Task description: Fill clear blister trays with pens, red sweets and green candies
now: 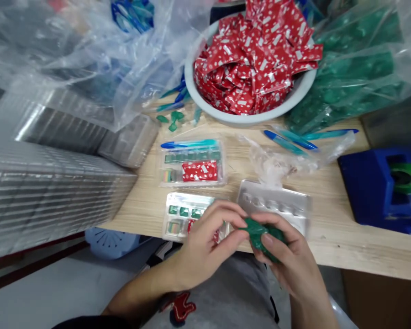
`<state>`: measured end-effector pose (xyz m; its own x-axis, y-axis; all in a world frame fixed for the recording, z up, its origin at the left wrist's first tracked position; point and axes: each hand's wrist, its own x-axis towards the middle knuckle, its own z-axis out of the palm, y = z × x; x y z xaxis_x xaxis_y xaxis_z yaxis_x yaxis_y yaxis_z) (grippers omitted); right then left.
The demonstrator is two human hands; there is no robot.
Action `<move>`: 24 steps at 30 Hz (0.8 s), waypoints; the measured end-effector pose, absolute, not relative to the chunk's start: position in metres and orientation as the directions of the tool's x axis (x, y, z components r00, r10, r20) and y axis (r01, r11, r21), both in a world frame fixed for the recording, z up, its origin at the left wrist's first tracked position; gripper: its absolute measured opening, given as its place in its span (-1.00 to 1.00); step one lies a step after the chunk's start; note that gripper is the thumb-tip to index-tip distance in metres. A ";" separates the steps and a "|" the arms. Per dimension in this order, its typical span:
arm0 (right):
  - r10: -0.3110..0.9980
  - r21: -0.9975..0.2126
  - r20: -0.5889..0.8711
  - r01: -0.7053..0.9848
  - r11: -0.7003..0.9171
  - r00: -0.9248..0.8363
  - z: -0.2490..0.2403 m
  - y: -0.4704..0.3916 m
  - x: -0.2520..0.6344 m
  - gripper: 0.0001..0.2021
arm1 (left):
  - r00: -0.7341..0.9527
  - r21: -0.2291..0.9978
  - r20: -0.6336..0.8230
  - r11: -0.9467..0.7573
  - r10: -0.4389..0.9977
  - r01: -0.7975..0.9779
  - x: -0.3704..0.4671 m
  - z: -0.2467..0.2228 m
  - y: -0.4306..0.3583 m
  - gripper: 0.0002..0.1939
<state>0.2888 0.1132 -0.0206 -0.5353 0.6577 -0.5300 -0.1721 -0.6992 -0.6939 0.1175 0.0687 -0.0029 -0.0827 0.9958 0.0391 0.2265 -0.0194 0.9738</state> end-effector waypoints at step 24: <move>0.685 -0.861 -0.480 0.144 -0.488 -0.548 -0.023 0.094 0.323 -0.65 | 0.009 0.693 0.597 -0.521 0.802 0.498 0.130 -0.027 0.049 -0.79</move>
